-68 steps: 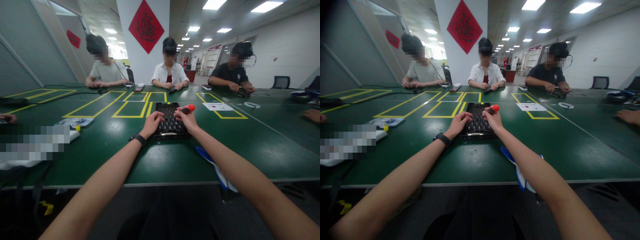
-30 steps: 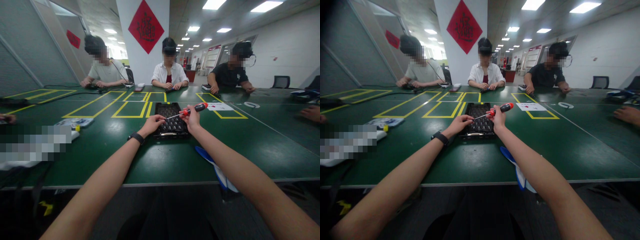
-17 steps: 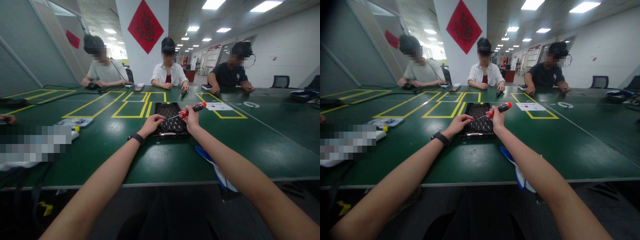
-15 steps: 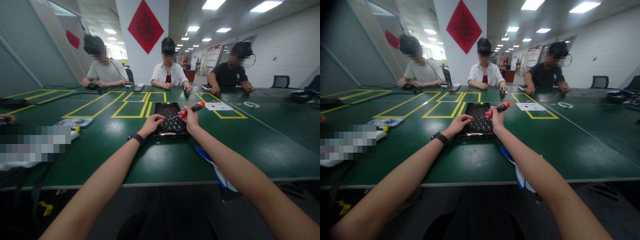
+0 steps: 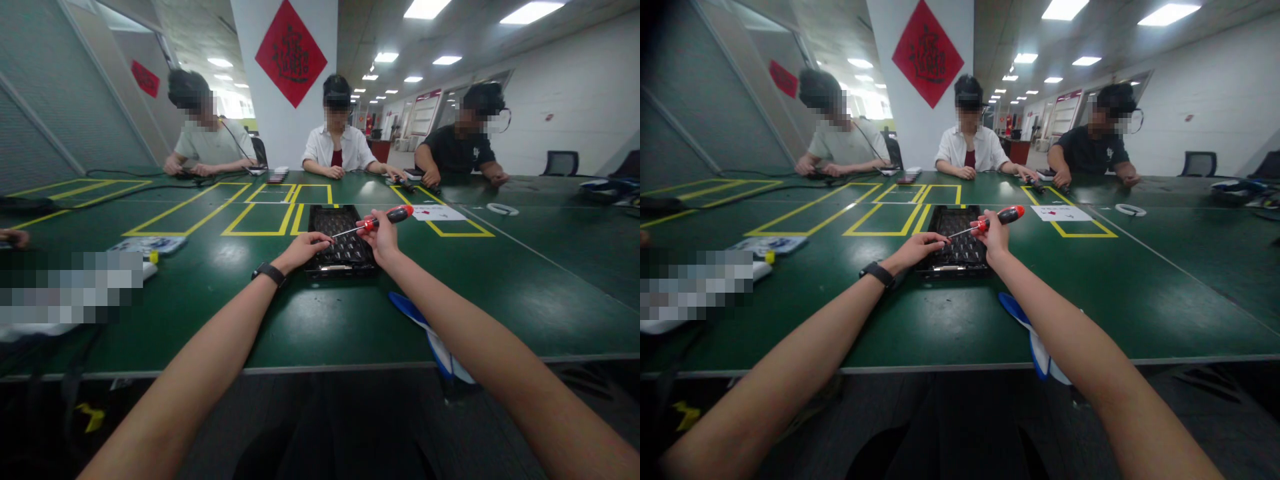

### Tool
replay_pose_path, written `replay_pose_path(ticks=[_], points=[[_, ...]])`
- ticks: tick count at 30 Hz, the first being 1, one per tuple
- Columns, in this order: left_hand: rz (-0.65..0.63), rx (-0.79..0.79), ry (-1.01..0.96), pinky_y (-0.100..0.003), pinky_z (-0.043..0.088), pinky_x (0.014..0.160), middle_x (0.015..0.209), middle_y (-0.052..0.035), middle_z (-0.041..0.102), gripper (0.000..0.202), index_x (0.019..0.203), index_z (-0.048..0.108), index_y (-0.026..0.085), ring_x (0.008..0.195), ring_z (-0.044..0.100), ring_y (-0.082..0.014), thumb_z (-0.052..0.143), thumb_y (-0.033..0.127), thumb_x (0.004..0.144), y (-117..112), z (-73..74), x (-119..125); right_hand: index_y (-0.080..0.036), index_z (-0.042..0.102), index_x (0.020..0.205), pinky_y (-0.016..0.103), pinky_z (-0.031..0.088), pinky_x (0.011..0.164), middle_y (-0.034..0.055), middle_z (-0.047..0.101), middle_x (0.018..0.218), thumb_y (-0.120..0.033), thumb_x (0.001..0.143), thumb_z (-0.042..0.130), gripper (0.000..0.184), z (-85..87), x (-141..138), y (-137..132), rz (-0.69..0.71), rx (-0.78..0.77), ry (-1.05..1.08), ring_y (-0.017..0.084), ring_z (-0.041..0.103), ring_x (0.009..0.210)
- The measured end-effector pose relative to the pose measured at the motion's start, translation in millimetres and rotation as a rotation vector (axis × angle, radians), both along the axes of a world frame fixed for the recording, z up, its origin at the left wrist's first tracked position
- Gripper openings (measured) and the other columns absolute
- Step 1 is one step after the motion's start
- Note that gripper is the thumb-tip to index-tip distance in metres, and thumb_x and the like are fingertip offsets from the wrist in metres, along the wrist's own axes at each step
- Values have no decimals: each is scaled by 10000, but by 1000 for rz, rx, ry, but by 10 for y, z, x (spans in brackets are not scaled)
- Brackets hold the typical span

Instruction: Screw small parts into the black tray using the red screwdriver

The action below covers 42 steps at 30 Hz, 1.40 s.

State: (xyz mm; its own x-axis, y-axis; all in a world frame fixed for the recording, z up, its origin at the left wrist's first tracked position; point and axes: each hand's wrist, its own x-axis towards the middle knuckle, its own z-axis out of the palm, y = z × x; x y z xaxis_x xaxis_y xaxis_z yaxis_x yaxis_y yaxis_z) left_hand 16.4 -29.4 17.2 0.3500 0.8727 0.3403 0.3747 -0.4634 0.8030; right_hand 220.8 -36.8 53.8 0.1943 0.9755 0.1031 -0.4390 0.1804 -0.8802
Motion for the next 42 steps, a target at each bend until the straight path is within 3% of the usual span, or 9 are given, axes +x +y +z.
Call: replay_pose_path(ticks=[6, 13, 18, 24, 42], points=[[40, -18, 46, -330, 415, 870, 935, -56, 696, 338, 936, 705, 161, 869, 603, -194, 600, 425, 752, -24, 16, 2, -158, 519, 752, 217, 522, 475, 27, 658, 590, -323, 788, 516, 169, 3, 9, 0, -10, 4, 55, 100, 584, 443], [53, 54, -47, -347, 371, 977, 1078, -67, 659, 246, 896, 701, 169, 1015, 578, -198, 656, 320, 707, -2, -10, -2, -165, 498, 760, 230, 532, 483, 23, 646, 578, -345, 783, 522, 183, 5, 24, 0, -18, -20, 107, 105, 582, 440], [-8, -51, -107, -355, 440, 879, 944, -88, 701, 300, 941, 685, 145, 883, 628, -194, 660, 335, 712, -12, -14, 9, -167, 500, 757, 228, 531, 479, 20, 643, 582, -354, 781, 519, 189, -2, 32, 10, -7, -18, 110, 102, 577, 438], [-36, -115, -162, -351, 457, 853, 898, -106, 713, 325, 954, 690, 126, 853, 648, -198, 672, 334, 705, 0, -29, 17, -178, 477, 709, 212, 512, 459, 11, 635, 567, -320, 776, 496, 159, 3, 42, 18, 13, -13, 105, 97, 568, 424], [11, -67, -58, -339, 432, 875, 922, -76, 715, 350, 1021, 690, 155, 869, 631, -195, 632, 345, 733, 7, -23, 1, -180, 457, 690, 168, 460, 398, -16, 614, 523, -273, 789, 484, 139, 22, -3, -21, -19, 15, 14, 80, 540, 387]])
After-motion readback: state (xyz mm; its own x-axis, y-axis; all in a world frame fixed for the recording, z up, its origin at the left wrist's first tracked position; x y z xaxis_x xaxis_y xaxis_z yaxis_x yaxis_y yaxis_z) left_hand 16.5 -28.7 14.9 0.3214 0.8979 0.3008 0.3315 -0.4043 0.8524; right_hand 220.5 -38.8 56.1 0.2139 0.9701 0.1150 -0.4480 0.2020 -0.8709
